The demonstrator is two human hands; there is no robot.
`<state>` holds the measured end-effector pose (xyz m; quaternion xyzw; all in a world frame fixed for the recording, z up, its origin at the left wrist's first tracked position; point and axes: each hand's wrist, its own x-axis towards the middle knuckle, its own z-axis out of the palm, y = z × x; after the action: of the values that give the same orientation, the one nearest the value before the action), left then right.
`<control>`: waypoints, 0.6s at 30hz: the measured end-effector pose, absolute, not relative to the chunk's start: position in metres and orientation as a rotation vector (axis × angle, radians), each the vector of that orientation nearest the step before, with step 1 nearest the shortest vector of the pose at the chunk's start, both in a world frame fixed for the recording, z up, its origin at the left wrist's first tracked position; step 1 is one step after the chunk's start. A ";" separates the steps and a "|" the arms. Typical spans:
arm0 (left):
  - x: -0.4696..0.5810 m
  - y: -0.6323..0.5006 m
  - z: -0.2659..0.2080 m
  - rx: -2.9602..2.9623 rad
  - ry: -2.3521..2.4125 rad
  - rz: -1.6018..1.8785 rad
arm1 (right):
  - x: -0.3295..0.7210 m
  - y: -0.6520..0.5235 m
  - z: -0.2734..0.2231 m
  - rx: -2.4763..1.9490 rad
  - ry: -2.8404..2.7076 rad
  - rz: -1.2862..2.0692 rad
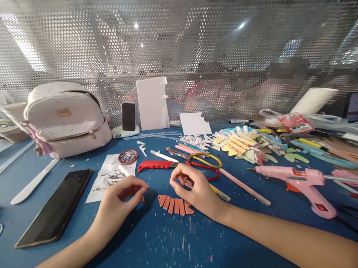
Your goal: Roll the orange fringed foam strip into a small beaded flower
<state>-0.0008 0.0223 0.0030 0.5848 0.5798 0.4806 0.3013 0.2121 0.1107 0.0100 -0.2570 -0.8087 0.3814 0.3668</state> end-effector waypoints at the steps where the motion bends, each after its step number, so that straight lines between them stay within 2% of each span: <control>1: -0.002 0.022 0.003 1.546 1.543 1.282 | 0.212 0.111 0.010 -0.664 -2.080 0.980; 18: -0.005 0.023 0.002 1.465 1.500 1.378 | 0.213 0.112 0.007 -0.687 -2.106 0.958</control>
<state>-0.0054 0.0232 0.0017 0.5549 0.5684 0.5219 0.3110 0.2126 0.1124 0.0072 -0.2658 -0.8155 0.3709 0.3561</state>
